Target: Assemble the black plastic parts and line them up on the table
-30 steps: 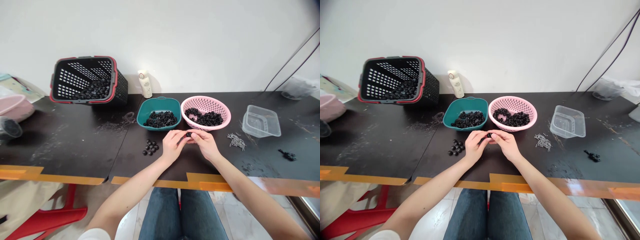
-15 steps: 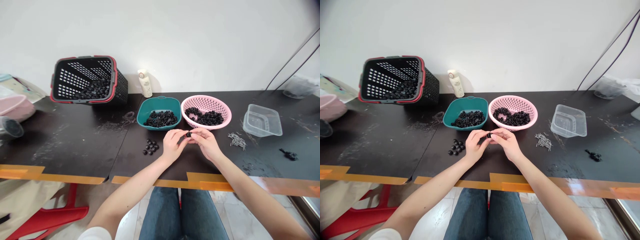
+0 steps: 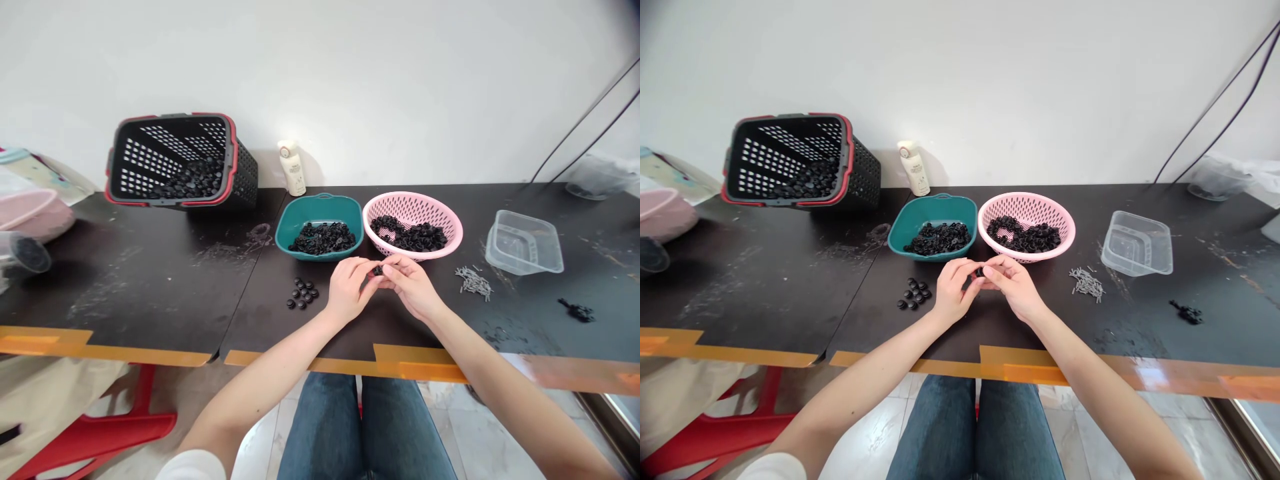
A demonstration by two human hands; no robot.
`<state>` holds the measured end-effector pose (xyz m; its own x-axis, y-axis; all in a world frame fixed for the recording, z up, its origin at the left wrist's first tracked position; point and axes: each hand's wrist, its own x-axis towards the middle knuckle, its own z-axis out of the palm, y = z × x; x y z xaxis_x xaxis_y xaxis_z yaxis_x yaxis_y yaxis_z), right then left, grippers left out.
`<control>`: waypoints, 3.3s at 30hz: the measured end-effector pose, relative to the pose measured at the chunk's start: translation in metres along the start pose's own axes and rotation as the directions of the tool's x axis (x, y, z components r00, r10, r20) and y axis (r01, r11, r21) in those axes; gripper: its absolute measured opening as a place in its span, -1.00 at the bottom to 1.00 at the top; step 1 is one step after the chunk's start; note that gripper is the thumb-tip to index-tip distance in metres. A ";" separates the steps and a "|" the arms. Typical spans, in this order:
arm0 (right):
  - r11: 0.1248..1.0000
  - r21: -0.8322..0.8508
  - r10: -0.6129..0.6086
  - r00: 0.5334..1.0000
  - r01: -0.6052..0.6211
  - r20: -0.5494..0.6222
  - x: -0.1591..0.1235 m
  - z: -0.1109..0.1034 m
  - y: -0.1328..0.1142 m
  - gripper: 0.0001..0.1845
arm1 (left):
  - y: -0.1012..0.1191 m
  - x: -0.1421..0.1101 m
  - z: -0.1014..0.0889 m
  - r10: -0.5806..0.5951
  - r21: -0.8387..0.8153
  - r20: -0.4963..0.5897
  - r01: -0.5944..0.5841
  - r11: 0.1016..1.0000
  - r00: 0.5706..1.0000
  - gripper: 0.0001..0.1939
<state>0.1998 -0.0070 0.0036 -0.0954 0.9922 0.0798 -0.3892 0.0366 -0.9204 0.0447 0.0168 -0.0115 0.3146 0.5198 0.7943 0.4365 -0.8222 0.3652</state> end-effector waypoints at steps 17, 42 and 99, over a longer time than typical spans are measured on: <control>0.999 -0.042 -0.020 1.000 0.020 0.010 0.002 -0.003 0.006 -0.73 | -0.009 -0.001 0.004 0.055 0.094 0.042 -0.059 0.994 0.998 -0.81; 0.958 0.232 0.157 0.986 -0.167 0.059 0.001 0.001 0.000 -0.67 | -0.008 -0.003 0.011 0.029 0.056 0.058 -0.032 0.998 0.998 -0.78; 0.960 0.138 0.225 0.965 -0.242 0.132 0.012 -0.013 0.022 -0.72 | -0.006 0.003 -0.002 -0.041 -0.073 0.119 0.050 0.996 0.992 -0.76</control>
<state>0.2024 0.0068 -0.0204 -0.3004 0.9505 -0.0792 -0.4774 -0.2217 -0.8503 0.0410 0.0231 -0.0102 0.3948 0.5772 0.7148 0.3894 -0.8098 0.4389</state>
